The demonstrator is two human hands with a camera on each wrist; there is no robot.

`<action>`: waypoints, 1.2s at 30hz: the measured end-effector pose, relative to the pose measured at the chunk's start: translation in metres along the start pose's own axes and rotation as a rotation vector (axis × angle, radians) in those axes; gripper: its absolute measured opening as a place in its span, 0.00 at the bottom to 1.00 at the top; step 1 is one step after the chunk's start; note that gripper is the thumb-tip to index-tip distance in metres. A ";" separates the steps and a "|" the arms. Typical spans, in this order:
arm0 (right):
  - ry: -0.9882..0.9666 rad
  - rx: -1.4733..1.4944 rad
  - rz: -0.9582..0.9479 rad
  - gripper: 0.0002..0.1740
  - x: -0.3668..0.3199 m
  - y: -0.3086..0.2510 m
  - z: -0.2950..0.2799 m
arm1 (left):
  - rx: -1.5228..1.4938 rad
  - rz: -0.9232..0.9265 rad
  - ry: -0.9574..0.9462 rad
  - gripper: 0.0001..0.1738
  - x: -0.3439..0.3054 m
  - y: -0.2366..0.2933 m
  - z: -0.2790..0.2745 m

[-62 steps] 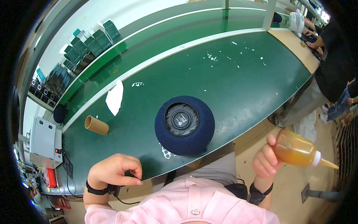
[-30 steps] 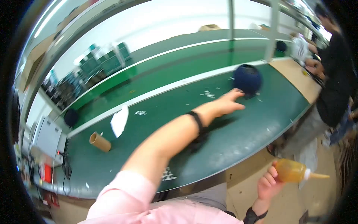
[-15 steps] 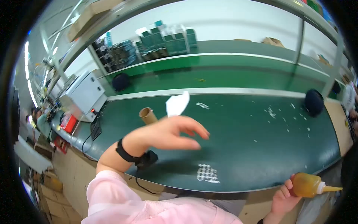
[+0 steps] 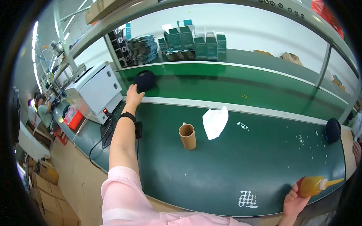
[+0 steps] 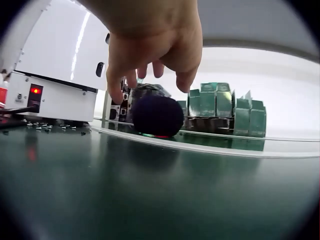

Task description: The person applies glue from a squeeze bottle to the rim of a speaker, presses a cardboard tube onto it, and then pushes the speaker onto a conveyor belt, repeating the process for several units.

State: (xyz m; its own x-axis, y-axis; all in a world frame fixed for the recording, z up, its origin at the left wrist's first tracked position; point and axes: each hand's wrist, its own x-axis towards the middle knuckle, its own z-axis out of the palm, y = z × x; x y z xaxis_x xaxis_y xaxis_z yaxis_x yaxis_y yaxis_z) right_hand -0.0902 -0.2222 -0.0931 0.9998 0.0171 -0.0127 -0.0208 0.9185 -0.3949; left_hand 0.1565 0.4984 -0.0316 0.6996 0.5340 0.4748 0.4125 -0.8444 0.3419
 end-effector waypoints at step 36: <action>0.097 -0.029 -0.060 0.31 -0.001 0.000 0.000 | -0.070 0.445 0.236 0.39 0.000 0.078 -0.021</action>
State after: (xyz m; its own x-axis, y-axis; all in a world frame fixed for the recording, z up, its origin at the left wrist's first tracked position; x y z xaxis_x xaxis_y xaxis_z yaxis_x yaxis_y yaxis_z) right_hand -0.0909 -0.2221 -0.0930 0.9941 -0.0770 -0.0760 0.0376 0.9047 -0.4244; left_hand 0.1759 0.4335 0.0120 0.6441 0.1255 0.7546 0.0589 -0.9917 0.1146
